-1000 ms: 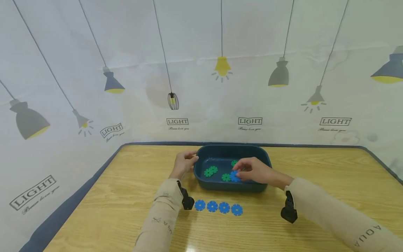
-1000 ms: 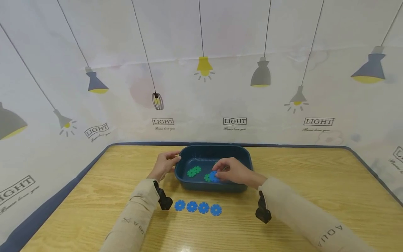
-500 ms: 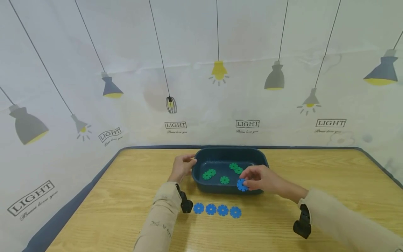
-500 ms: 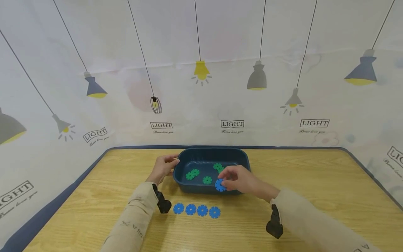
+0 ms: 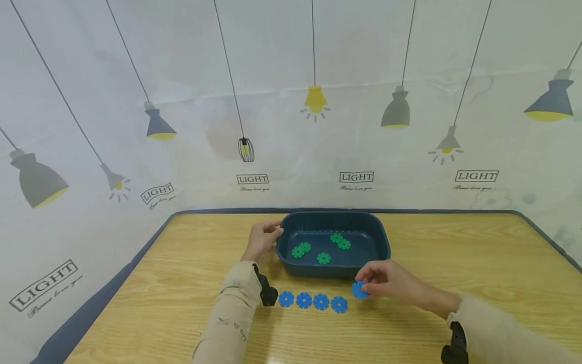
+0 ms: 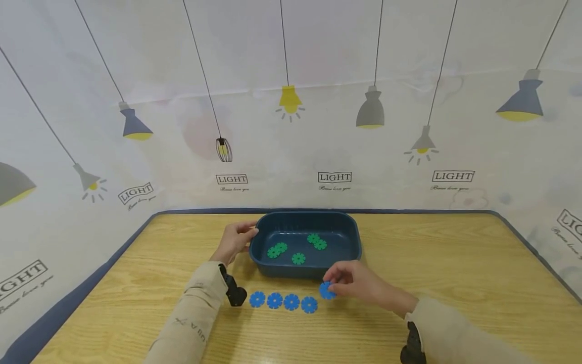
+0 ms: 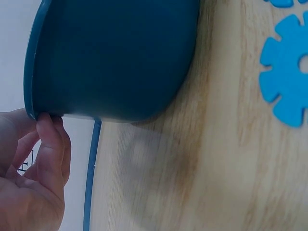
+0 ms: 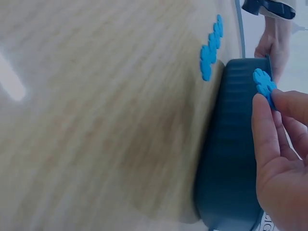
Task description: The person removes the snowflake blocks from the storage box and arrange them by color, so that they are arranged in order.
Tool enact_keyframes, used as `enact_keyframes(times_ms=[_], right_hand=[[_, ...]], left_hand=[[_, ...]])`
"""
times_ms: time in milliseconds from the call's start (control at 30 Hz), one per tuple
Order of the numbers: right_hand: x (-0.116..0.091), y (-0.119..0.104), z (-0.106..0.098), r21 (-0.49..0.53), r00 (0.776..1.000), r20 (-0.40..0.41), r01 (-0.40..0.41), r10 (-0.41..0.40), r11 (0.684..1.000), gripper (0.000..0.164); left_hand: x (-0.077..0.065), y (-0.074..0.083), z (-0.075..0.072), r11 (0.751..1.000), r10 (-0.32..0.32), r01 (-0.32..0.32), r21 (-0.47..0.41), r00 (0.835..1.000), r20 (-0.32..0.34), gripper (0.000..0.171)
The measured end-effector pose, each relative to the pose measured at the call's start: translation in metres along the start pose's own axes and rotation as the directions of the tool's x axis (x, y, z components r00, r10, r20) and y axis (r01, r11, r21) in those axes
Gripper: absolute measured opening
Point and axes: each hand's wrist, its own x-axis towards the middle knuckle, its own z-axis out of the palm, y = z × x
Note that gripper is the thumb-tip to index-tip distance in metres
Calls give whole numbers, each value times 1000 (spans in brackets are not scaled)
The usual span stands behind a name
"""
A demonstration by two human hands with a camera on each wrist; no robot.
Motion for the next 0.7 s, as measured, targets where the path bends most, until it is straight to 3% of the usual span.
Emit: enact_keyframes(times_ms=[167, 267, 400, 533, 700], right_hand=[[-6, 14, 7, 6, 999, 21, 44, -44, 999, 19], [-7, 22, 12, -10, 1000, 4, 11, -11, 1000, 16], [-5, 30, 17, -106, 998, -55, -34, 28, 994, 12], [-2, 31, 19, -232, 994, -109, -32, 6, 972, 10], [1, 29, 22, -301, 991, -131, -24, -16, 953, 9]], left_hand=[[-1, 0, 0, 1000, 1, -1, -7, 1000, 5, 30], [-1, 0, -1, 1000, 9, -9, -10, 1000, 6, 30], [-2, 0, -1, 1000, 9, -9, -9, 1000, 7, 30], [-1, -1, -1, 1000, 5, -5, -6, 1000, 6, 31], [0, -1, -1, 1000, 3, -3, -4, 1000, 7, 31]])
